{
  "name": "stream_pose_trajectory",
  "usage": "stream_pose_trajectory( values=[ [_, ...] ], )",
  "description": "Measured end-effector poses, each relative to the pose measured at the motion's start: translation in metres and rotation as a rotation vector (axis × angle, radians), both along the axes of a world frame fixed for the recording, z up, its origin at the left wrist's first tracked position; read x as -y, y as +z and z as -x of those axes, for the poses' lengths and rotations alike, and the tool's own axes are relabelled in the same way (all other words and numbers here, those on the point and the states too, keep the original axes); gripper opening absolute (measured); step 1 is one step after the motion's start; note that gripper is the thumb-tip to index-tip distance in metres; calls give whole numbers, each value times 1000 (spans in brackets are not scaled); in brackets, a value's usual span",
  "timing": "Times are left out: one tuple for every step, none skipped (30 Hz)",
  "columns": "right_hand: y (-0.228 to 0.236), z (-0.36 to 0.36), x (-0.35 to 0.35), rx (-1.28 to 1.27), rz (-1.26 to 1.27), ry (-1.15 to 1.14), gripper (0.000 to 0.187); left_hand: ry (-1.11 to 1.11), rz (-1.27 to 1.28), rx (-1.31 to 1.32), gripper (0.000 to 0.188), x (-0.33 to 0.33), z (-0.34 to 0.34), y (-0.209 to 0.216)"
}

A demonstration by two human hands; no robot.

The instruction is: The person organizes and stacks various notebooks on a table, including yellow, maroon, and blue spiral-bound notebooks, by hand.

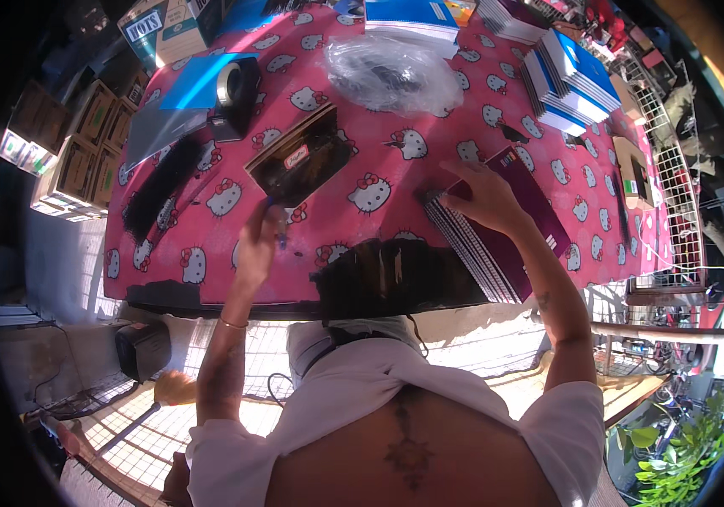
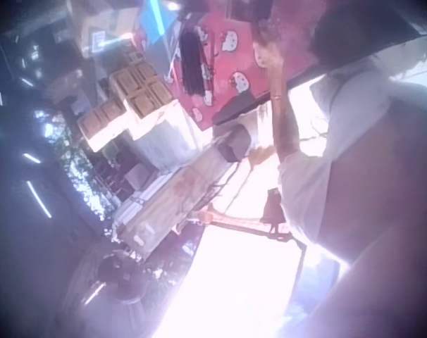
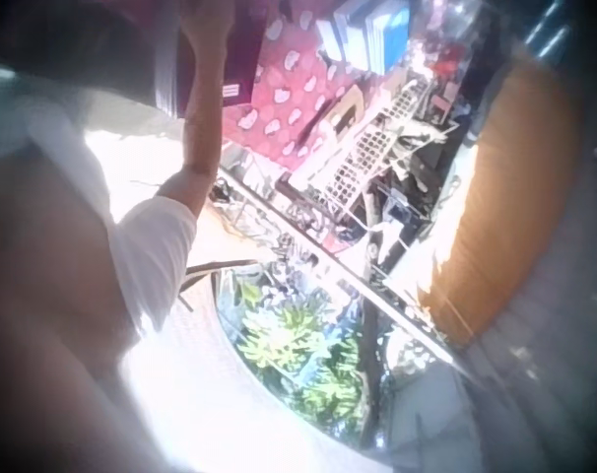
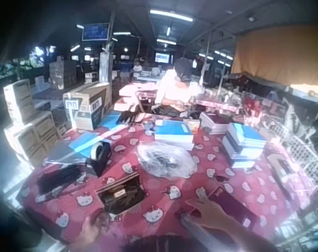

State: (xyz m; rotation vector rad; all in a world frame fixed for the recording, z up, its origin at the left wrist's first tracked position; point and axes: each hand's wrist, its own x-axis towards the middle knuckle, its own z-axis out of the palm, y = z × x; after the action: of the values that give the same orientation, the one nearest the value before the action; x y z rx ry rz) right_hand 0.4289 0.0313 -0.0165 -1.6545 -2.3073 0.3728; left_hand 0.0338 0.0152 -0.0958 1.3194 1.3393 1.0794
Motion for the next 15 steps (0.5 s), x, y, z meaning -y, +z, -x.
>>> stream_pose_trajectory(
  values=[
    [-3,11,0,8,7,-2,62,-140,165,58,35,4,-29,2],
    [-4,19,-4,168,31,14,59,-284,197,256,34,9,-54,-12],
    [-7,22,-7,327,60,24,57,-391,182,285,34,11,-80,-6],
    [-11,21,-9,336,62,18,57,-496,167,318,34,14,-104,-2],
    [-12,20,-11,319,54,47,57,-556,248,346,34,13,-121,-11],
    [-12,20,-12,302,47,79,57,-614,329,373,34,12,-136,-21],
    [-12,20,-14,305,56,80,57,-615,337,379,34,12,-149,-19],
    [-8,21,-16,298,97,87,53,-645,419,326,34,13,-161,-15],
    [-6,22,-19,292,139,97,49,-673,500,274,35,12,-167,-11],
    [-10,17,-22,295,145,97,49,-674,506,279,35,11,-174,-10],
    [-17,12,-28,150,122,31,44,-673,540,288,36,9,-179,-9],
    [-22,8,-33,6,99,-35,39,-670,575,297,37,8,-184,-8],
    [-22,7,-37,8,102,-32,39,-667,576,301,37,6,-189,-4],
    [-24,8,-41,-42,148,3,34,-645,606,332,38,4,-193,-1],
    [-24,8,-45,-92,194,38,30,-624,636,363,40,2,-197,2]
  ],
)
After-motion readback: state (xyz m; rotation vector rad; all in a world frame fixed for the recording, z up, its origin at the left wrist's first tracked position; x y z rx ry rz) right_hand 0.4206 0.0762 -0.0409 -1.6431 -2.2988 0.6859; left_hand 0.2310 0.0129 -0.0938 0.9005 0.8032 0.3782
